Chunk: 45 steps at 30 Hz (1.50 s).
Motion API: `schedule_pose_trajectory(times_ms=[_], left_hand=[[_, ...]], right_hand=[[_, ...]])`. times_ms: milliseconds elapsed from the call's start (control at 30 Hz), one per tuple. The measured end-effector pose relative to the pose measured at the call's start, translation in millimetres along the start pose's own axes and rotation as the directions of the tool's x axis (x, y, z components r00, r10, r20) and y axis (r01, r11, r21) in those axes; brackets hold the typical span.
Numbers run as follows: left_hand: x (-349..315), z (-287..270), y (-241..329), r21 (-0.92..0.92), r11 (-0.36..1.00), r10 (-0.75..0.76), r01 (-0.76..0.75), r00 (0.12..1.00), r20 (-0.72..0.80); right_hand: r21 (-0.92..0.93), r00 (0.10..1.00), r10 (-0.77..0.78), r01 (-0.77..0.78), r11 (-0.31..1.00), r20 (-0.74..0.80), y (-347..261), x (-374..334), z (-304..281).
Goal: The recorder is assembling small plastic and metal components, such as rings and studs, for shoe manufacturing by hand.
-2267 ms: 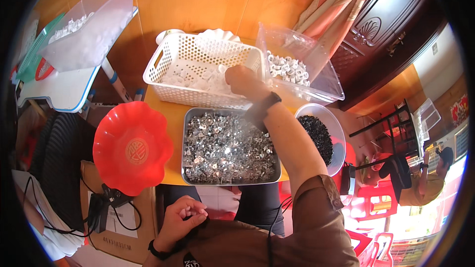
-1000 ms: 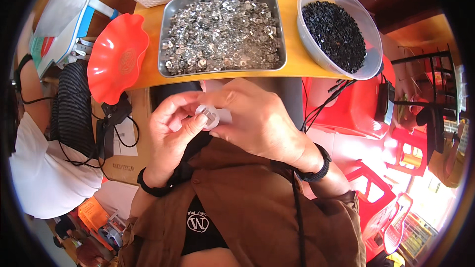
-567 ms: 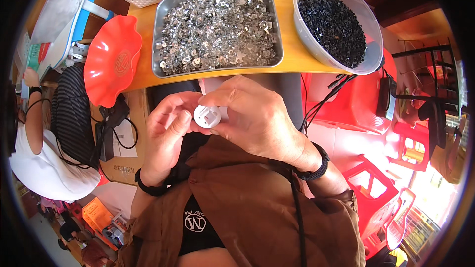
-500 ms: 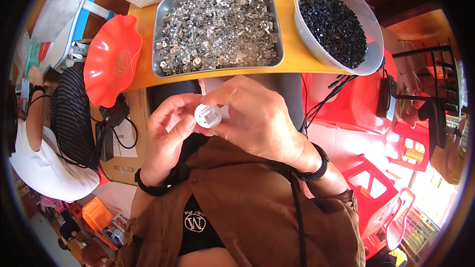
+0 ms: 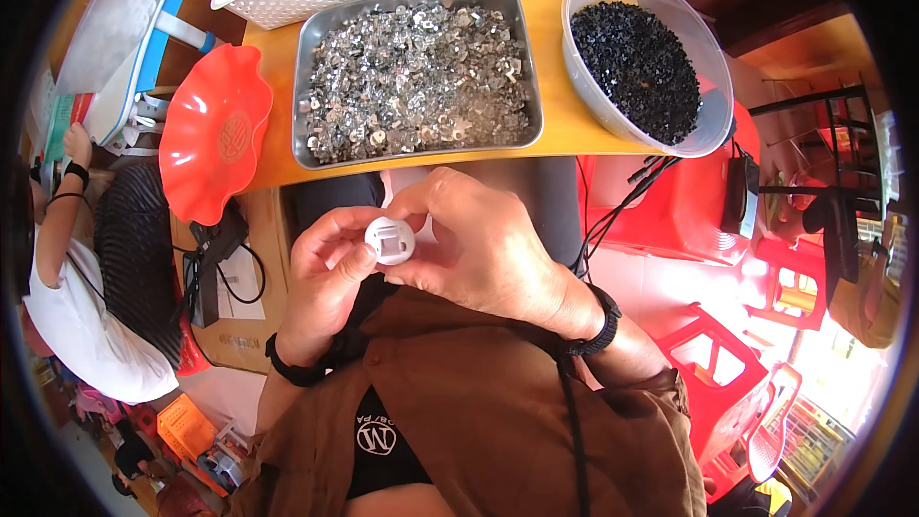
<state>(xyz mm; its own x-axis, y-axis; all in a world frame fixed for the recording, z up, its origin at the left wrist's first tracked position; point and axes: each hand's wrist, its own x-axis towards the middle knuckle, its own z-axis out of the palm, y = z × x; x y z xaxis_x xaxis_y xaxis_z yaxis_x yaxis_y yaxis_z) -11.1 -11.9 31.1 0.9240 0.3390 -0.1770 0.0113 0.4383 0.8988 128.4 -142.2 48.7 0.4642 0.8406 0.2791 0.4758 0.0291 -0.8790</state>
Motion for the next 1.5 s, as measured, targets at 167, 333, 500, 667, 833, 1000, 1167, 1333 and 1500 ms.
schedule_pose_trajectory(times_ms=[167, 333, 500, 667, 833, 1000, 1167, 1333, 1500], left_hand=[[0, -7, -4, -0.001, 1.000, -0.008, 0.008, 0.989, -0.149], [0, -7, -1, -0.034, 0.999, -0.003, -0.004, 0.983, -0.181], [-2, -8, 0, -0.009, 1.000, -0.007, 0.005, 0.985, -0.173], [-3, -13, 0, 0.013, 1.000, 0.000, 0.002, 0.984, -0.180], [-1, -14, 1, 0.027, 1.000, -0.003, 0.008, 0.986, -0.169], [3, -12, 2, 0.046, 0.999, -0.011, 0.018, 0.989, -0.147], [1, -12, 1, 0.052, 0.998, -0.010, 0.018, 0.989, -0.150], [-1, -16, 0, 0.050, 0.999, 0.013, -0.005, 0.987, -0.159], [0, -16, -1, -0.001, 1.000, 0.002, -0.002, 0.988, -0.157]], right_hand=[[-0.309, 0.999, -0.018, 0.006, 0.951, -0.033, 6, 17, -24], [-0.690, 0.986, -0.157, 0.078, 0.720, -0.051, 60, 45, -36], [-0.769, 0.996, -0.080, 0.071, 0.636, 0.026, 75, 67, -20], [-0.800, 0.996, -0.036, 0.090, 0.593, 0.085, 88, 74, -18], [-0.692, 0.998, -0.056, 0.049, 0.720, 0.012, 81, 70, -23], [-0.539, 0.981, -0.143, 0.189, 0.821, 0.128, 73, 72, -2], [-0.482, 0.972, -0.179, 0.230, 0.845, 0.151, 72, 82, 21], [-0.430, 0.987, -0.157, 0.159, 0.889, 0.042, 84, 85, 18], [-0.255, 0.999, 0.045, -0.044, 0.966, -0.004, 73, 78, 3]])
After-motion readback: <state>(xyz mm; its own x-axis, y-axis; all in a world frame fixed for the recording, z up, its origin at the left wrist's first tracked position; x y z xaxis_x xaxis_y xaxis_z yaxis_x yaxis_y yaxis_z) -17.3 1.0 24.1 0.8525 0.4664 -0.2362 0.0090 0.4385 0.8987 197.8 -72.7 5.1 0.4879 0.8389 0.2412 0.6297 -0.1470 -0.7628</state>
